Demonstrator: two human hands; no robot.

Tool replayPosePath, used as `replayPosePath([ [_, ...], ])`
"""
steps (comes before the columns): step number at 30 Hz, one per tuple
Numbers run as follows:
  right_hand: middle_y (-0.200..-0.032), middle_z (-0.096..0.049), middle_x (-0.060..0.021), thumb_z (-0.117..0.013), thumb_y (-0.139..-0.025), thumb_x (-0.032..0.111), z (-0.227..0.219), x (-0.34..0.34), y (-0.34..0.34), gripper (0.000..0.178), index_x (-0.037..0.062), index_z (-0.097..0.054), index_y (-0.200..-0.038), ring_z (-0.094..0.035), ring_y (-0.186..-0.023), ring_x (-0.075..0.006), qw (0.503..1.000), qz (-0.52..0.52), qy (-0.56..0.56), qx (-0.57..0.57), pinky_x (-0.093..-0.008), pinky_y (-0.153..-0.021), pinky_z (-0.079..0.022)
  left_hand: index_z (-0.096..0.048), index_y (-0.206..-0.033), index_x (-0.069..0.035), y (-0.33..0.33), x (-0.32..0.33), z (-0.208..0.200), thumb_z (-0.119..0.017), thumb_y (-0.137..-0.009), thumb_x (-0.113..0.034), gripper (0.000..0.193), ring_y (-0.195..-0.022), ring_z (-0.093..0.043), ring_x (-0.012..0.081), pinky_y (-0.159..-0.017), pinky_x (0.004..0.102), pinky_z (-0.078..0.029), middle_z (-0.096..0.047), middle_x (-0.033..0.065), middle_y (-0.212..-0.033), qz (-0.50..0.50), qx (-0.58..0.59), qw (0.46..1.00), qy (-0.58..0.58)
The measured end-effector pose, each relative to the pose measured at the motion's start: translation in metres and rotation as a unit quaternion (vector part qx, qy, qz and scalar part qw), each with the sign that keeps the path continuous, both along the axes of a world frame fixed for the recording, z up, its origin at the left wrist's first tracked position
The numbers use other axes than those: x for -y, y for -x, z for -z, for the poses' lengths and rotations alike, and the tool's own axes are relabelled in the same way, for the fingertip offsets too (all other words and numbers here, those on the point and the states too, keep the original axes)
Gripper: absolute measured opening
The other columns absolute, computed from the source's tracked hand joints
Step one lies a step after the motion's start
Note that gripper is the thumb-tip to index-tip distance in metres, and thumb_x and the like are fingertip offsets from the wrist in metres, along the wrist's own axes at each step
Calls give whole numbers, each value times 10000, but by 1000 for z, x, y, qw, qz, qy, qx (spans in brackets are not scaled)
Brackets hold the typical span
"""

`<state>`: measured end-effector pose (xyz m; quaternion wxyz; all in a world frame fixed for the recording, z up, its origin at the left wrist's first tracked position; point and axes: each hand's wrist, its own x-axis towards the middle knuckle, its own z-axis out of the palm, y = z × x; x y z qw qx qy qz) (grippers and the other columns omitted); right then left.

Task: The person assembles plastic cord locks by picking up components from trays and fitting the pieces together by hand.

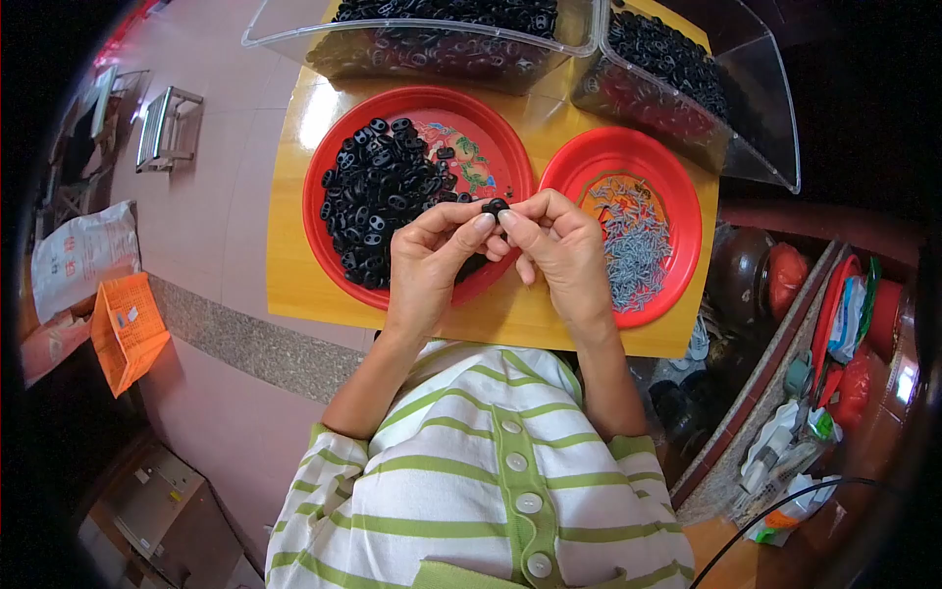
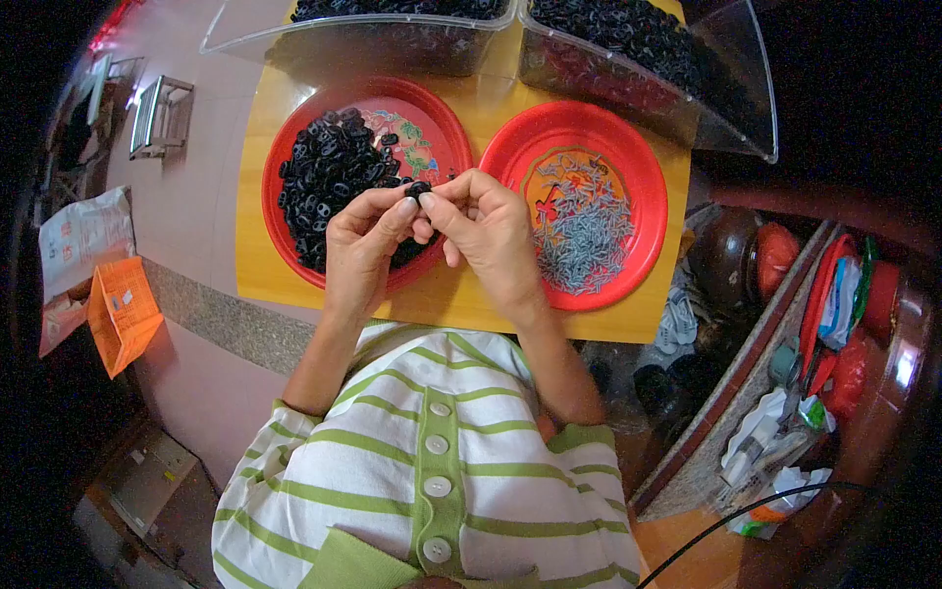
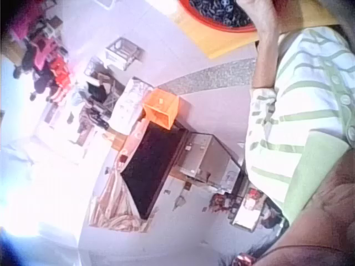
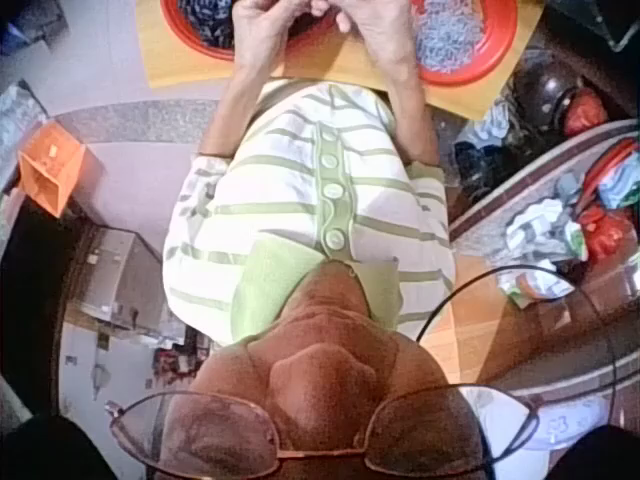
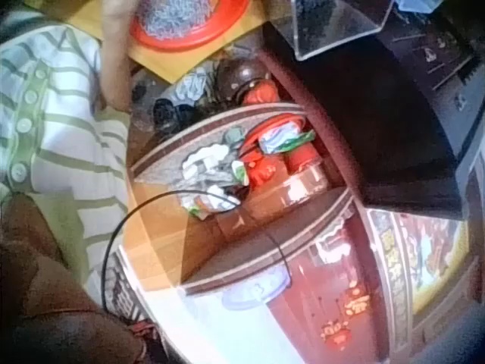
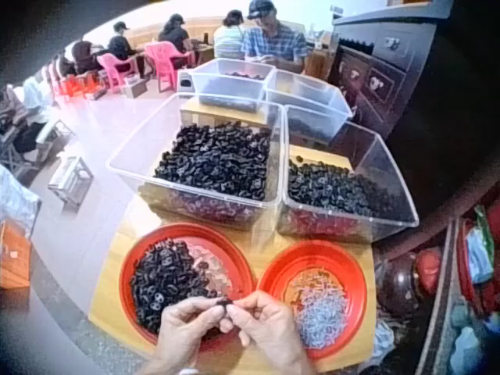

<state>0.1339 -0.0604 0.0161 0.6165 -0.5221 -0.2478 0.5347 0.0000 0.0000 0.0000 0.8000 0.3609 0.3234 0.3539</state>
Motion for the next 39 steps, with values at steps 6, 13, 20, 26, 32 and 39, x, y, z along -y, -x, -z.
replayPosePath([
  [6, -744, -633, -38, -607, -880, 106, -9, 1, -6, 86, 27, -574, -881, -541, -575, -32, 999, -35, 20, -30, -156, -430, -411, -621, -960, 43, 3, -6, -11, -584, -886, -74, 143, -718, -639, 157, -677, 262, -525, -656, 120, -846, 36, 7, 999, 15],
  [13, -814, -593, -44, -700, -763, 51, -17, -4, 8, 244, 23, -599, -983, -566, -663, -82, 947, 42, -56, 314, -206, -505, -459, -592, -891, -24, -3, -2, -1, -567, -895, -122, 101, -758, -626, 153, -707, 274, -502, -639, 86, -845, -29, 83, 992, 95],
  [20, -866, -573, -76, -708, -723, 28, -11, -2, 7, 305, 50, -616, -1012, -600, -744, -173, 869, 75, -111, 477, -264, -541, -493, -588, -886, -41, -11, 7, -5, -561, -903, -128, 93, -754, -611, 130, -745, 280, -500, -628, 53, -876, -51, 91, 985, 139],
  [26, -885, -585, -91, -712, -714, 32, -6, 2, -3, 285, 38, -623, -985, -604, -760, -207, 878, 52, -130, 458, -295, -569, -500, -575, -896, -33, -13, 7, -8, -565, -903, -99, 67, -743, -609, 126, -713, 260, -507, -627, 75, -866, -47, 99, 992, 56],
  [32, -909, -586, -97, -716, -706, 54, -20, 3, 2, 303, 31, -607, -987, -596, -803, -247, 855, 37, -103, 507, -328, -672, -501, -567, -891, -31, -14, 8, -9, -575, -897, -93, 63, -746, -599, 102, -711, 255, -503, -627, 66, -857, -64, 56, 992, 88],
  [39, -904, -582, -103, -706, -703, 39, -10, 1, 1, 300, 23, -598, -983, -587, -806, -257, 856, 48, -116, 501, -346, -689, -494, -565, -857, -41, -8, 9, 0, -575, -894, -88, 60, -760, -605, 111, -722, 256, -492, -634, 72, -850, -55, 111, 988, 95],
])
